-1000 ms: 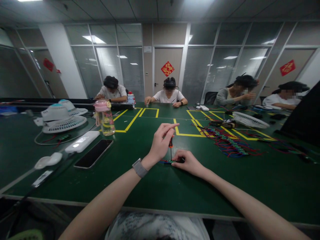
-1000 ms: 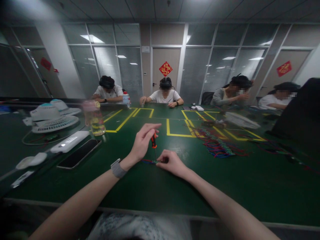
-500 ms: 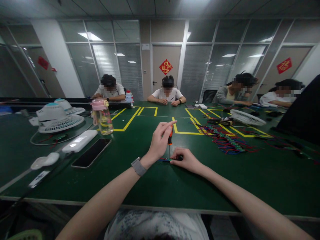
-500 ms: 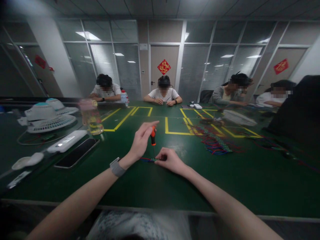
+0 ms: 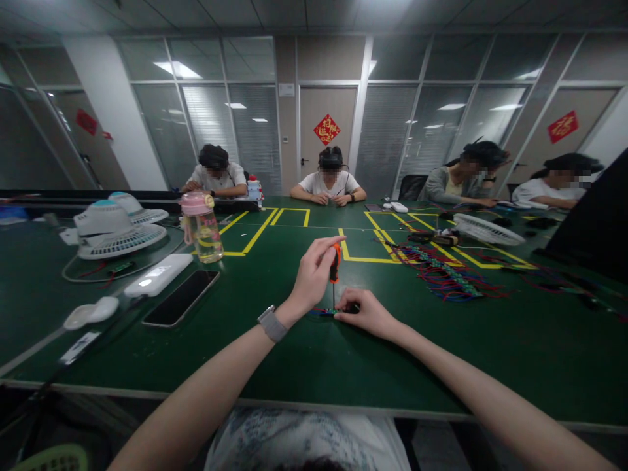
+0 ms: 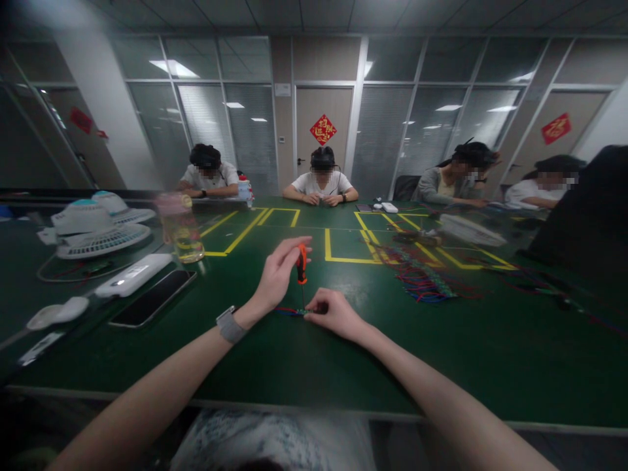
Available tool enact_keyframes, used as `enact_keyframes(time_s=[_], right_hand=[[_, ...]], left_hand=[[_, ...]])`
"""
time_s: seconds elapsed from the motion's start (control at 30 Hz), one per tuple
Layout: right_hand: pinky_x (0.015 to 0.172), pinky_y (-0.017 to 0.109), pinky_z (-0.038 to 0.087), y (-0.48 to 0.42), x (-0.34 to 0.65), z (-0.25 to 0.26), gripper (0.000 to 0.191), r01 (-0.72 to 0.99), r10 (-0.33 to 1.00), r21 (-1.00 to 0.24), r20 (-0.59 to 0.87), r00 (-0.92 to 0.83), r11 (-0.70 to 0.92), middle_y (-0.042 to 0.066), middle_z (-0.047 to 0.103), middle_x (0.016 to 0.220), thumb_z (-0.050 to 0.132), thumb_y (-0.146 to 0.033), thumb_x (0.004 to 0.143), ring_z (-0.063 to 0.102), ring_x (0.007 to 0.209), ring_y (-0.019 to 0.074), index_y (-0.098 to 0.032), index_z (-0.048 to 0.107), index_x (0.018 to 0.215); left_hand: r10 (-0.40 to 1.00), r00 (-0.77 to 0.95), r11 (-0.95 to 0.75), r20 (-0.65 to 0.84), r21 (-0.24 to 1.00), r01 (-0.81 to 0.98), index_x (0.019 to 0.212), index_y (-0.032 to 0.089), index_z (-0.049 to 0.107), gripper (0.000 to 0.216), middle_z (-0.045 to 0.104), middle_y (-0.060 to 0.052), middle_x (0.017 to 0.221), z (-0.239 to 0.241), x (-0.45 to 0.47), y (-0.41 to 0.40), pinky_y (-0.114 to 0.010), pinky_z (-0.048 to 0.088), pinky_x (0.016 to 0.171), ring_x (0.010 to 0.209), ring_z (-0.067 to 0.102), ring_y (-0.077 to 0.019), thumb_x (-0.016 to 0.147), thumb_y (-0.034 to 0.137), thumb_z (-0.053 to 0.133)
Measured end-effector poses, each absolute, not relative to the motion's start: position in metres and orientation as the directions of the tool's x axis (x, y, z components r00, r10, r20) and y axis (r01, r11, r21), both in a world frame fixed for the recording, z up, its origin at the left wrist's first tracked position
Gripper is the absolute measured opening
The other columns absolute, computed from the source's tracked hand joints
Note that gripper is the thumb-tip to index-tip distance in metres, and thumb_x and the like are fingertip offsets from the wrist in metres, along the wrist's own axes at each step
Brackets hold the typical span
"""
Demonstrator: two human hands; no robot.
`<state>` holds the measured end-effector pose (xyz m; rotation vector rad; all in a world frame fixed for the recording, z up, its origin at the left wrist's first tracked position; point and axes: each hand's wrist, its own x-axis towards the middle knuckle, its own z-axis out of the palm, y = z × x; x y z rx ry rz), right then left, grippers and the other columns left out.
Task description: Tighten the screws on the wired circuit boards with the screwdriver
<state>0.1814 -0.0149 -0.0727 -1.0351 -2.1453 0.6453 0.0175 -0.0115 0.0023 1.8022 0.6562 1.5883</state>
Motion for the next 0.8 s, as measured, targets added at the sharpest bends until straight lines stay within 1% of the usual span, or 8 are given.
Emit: enact_keyframes(time_s=[0.07,0.13,0.3,0.37,0.43,0.57,0.7,0.8], right_hand=[[0.061,0.025,0.044,-0.0153,0.1813,-0.0719,0.009,0.489,0.815,-0.669,0.341,-0.469,0.560,0.002,0.061,0.074,0.071,-0.024,0.072,0.055,0.066,0.0130,-0.016,0.070,0.076],[0.061,0.025,0.044,-0.0159,0.1811,-0.0711,0.008,0.489,0.818,-0.673,0.338,-0.466,0.556,0.002,0.061,0.074,0.071,-0.023,0.072,0.055,0.065,0.0129,-0.016,0.070,0.076],[0.061,0.025,0.043,-0.0166,0.1804,-0.0707,0.009,0.484,0.819,-0.676,0.342,-0.462,0.555,0.002,0.060,0.073,0.072,-0.023,0.072,0.054,0.065,0.0128,-0.015,0.070,0.076],[0.060,0.025,0.043,-0.0163,0.1805,-0.0711,0.009,0.482,0.816,-0.674,0.345,-0.463,0.559,0.001,0.059,0.072,0.071,-0.024,0.072,0.054,0.064,0.0127,-0.016,0.070,0.076],[0.060,0.025,0.043,-0.0161,0.1807,-0.0714,0.009,0.480,0.813,-0.672,0.350,-0.465,0.564,0.001,0.060,0.072,0.071,-0.024,0.073,0.054,0.064,0.0126,-0.016,0.070,0.076],[0.060,0.025,0.043,-0.0165,0.1810,-0.0711,0.009,0.479,0.818,-0.679,0.345,-0.461,0.556,0.002,0.060,0.074,0.072,-0.023,0.072,0.054,0.065,0.0125,-0.016,0.069,0.076],[0.060,0.025,0.043,-0.0177,0.1806,-0.0698,0.008,0.478,0.823,-0.686,0.341,-0.454,0.548,0.002,0.061,0.074,0.072,-0.022,0.071,0.054,0.064,0.0125,-0.015,0.069,0.075],[0.060,0.024,0.043,-0.0178,0.1804,-0.0693,0.008,0.482,0.819,-0.678,0.343,-0.461,0.555,0.002,0.060,0.073,0.072,-0.022,0.072,0.054,0.064,0.0128,-0.015,0.069,0.075]], left_hand=[[0.755,0.180,-0.613,0.631,0.776,-0.150,0.118,0.019,0.060,0.032,0.063,-0.009,0.110,0.0026,0.0189,-0.0117,-0.029,0.055,0.077,0.089,0.064,-0.0153,0.092,0.031,0.046],[0.768,0.162,-0.597,0.619,0.785,-0.165,0.115,0.017,0.061,0.031,0.065,-0.008,0.101,0.0026,0.0192,-0.0116,-0.029,0.056,0.073,0.082,0.064,-0.0149,0.089,0.031,0.053],[0.698,0.059,-0.716,0.714,0.696,0.050,0.095,0.019,0.070,0.018,0.060,-0.005,0.093,0.0023,0.0162,-0.0115,-0.024,0.053,0.071,0.082,0.060,-0.0131,0.082,0.030,0.063],[0.693,0.078,-0.721,0.717,0.692,0.037,0.101,0.020,0.069,0.022,0.060,-0.006,0.101,0.0023,0.0161,-0.0114,-0.025,0.053,0.076,0.089,0.060,-0.0142,0.088,0.031,0.055],[0.714,0.122,-0.688,0.689,0.724,-0.061,0.113,0.020,0.064,0.029,0.061,-0.008,0.111,0.0024,0.0171,-0.0110,-0.027,0.055,0.077,0.092,0.062,-0.0150,0.093,0.030,0.045],[0.763,0.126,-0.613,0.634,0.772,-0.171,0.117,0.016,0.060,0.032,0.065,-0.010,0.108,0.0025,0.0193,-0.0100,-0.031,0.057,0.076,0.086,0.065,-0.0156,0.089,0.029,0.053],[0.746,0.056,-0.661,0.663,0.748,-0.050,0.103,0.018,0.067,0.024,0.064,-0.005,0.094,0.0025,0.0179,-0.0102,-0.026,0.055,0.072,0.081,0.063,-0.0138,0.081,0.028,0.064],[0.687,0.023,-0.725,0.726,0.684,0.083,0.094,0.020,0.071,0.017,0.057,-0.005,0.095,0.0024,0.0162,-0.0109,-0.023,0.052,0.074,0.086,0.059,-0.0133,0.080,0.030,0.065]])
